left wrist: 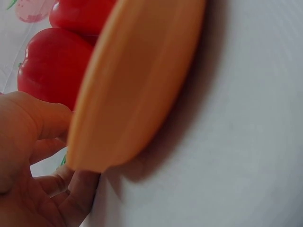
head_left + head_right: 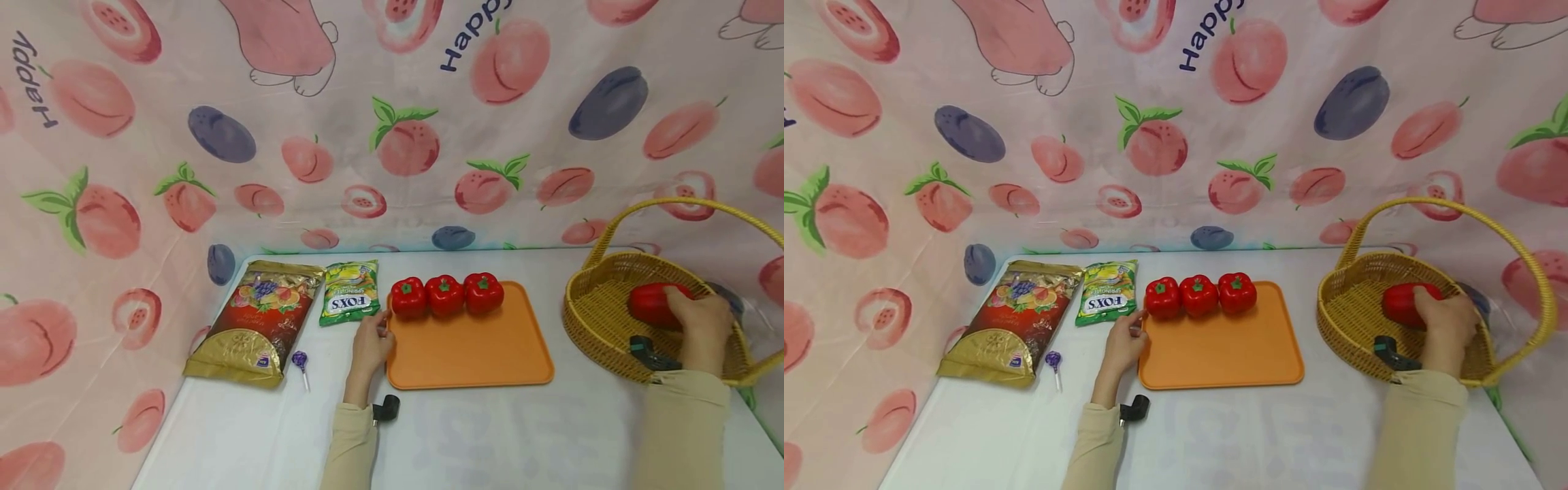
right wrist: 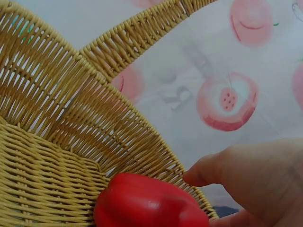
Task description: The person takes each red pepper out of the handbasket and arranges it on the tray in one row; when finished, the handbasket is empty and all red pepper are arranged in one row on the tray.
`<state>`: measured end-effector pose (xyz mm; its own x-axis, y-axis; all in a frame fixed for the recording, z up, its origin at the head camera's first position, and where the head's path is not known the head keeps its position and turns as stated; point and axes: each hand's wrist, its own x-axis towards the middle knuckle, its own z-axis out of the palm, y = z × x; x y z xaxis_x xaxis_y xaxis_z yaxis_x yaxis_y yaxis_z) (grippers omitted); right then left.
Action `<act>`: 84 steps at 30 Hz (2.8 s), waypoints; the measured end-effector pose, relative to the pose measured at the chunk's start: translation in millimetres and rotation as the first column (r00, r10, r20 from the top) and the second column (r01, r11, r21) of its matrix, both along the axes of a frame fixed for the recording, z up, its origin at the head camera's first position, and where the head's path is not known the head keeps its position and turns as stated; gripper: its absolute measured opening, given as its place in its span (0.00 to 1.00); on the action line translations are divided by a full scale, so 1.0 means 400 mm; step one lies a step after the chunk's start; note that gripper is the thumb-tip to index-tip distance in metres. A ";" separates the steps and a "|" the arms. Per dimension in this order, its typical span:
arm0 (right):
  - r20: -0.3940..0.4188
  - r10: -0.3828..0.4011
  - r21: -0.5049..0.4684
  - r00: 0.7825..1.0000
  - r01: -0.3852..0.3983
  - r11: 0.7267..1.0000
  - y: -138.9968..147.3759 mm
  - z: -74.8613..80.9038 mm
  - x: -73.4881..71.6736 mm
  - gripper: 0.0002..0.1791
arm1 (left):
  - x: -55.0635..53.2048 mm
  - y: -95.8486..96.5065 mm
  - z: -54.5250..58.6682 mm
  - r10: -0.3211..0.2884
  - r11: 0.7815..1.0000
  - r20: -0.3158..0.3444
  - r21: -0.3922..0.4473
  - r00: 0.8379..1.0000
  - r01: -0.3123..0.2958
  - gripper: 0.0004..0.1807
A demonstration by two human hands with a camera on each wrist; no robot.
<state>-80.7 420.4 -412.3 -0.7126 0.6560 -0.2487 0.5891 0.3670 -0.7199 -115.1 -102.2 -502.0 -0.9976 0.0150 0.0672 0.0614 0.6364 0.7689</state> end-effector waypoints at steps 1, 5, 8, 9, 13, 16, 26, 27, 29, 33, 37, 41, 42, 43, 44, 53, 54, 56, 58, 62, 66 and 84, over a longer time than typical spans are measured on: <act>0.003 -0.004 -0.010 1.000 0.004 1.000 0.000 -0.001 0.000 0.48 | 0.000 0.000 -0.001 0.001 1.000 0.002 0.000 1.000 -0.001 0.26; 0.018 -0.020 -0.071 1.000 0.021 0.997 0.004 -0.009 -0.002 0.49 | 0.000 -0.001 -0.003 0.004 1.000 0.005 -0.001 1.000 -0.004 0.26; 0.019 -0.024 -0.112 1.000 0.026 0.993 0.007 -0.018 -0.003 0.51 | -0.001 -0.002 -0.003 0.001 1.000 0.001 -0.001 1.000 -0.001 0.27; 0.017 -0.026 -0.120 1.000 0.028 0.992 0.007 -0.021 -0.004 0.51 | -0.001 -0.002 -0.003 0.000 1.000 -0.001 0.000 1.000 0.000 0.26; 0.018 -0.017 -0.135 1.000 0.019 0.991 0.009 -0.030 -0.004 0.52 | -0.002 -0.003 -0.001 0.000 1.000 0.008 0.000 1.000 0.000 0.27; 0.003 -0.022 -0.156 1.000 0.022 0.988 0.007 -0.035 -0.004 0.52 | -0.001 -0.002 0.001 0.001 1.000 0.015 0.000 1.000 -0.001 0.27; -0.026 -0.052 -0.128 0.998 0.049 0.991 0.001 -0.050 -0.014 0.48 | 0.001 -0.008 -0.002 0.005 1.000 0.025 -0.002 1.000 -0.005 0.27; -0.035 -0.059 -0.136 0.998 0.054 0.989 -0.002 -0.050 -0.014 0.48 | 0.001 -0.009 -0.003 0.003 1.000 0.023 -0.004 1.000 -0.003 0.27; -0.043 -0.071 -0.152 0.997 0.064 0.986 -0.008 -0.049 -0.014 0.48 | 0.001 -0.010 -0.003 0.003 1.000 0.016 -0.004 1.000 -0.002 0.27; -0.033 -0.111 -0.166 0.993 0.104 0.981 -0.026 -0.038 -0.008 0.51 | 0.000 -0.010 -0.002 0.006 1.000 0.011 -0.003 1.000 -0.006 0.27; -0.034 -0.130 -0.127 0.991 0.125 0.984 -0.043 -0.026 0.002 0.53 | -0.001 -0.009 0.000 0.003 1.000 0.021 0.001 1.000 -0.003 0.27; -0.055 -0.132 -0.120 0.990 0.124 0.985 -0.058 -0.018 0.013 0.55 | -0.001 -0.007 0.001 0.002 1.000 0.032 0.003 0.999 -0.002 0.27; -0.063 -0.137 -0.119 0.989 0.128 0.985 -0.063 -0.017 0.014 0.55 | -0.001 -0.007 0.001 0.002 1.000 0.032 0.004 0.999 -0.002 0.27; -0.075 -0.144 -0.114 0.987 0.135 0.984 -0.069 -0.016 0.017 0.55 | -0.001 -0.007 0.001 0.002 1.000 0.032 0.002 0.999 -0.002 0.27; -0.083 -0.151 -0.114 0.985 0.142 0.983 -0.075 -0.016 0.019 0.55 | 0.000 -0.007 0.002 0.002 1.000 0.032 0.003 0.999 -0.002 0.27; -0.195 -0.196 -0.049 0.961 0.190 0.981 -0.146 -0.017 0.030 0.50 | 0.000 -0.005 0.004 -0.003 1.000 0.036 0.014 0.999 0.003 0.26; -0.208 -0.199 -0.045 0.958 0.194 0.980 -0.155 -0.018 0.030 0.49 | 0.000 -0.005 0.004 -0.002 1.000 0.037 0.014 0.999 0.001 0.26; -0.228 -0.204 -0.048 0.952 0.198 0.979 -0.171 -0.016 0.029 0.48 | -0.001 -0.003 0.003 0.001 1.000 0.037 0.012 0.999 -0.001 0.26; -0.239 -0.210 -0.062 0.948 0.201 0.978 -0.185 -0.013 0.028 0.48 | -0.001 -0.003 0.003 0.001 1.000 0.037 0.012 0.999 -0.002 0.26; -0.244 -0.197 -0.051 0.950 0.190 0.980 -0.208 -0.011 0.027 0.49 | -0.001 -0.004 0.000 0.000 1.000 0.036 0.018 0.999 -0.001 0.26; -0.273 -0.174 -0.011 0.946 0.178 0.984 -0.227 -0.015 0.032 0.48 | 0.000 -0.005 -0.003 0.001 1.000 0.035 0.012 0.999 -0.002 0.26; -0.360 -0.061 0.086 0.931 0.098 0.992 -0.318 -0.009 0.012 0.45 | -0.005 -0.007 -0.004 -0.007 1.000 0.025 0.008 1.000 0.007 0.26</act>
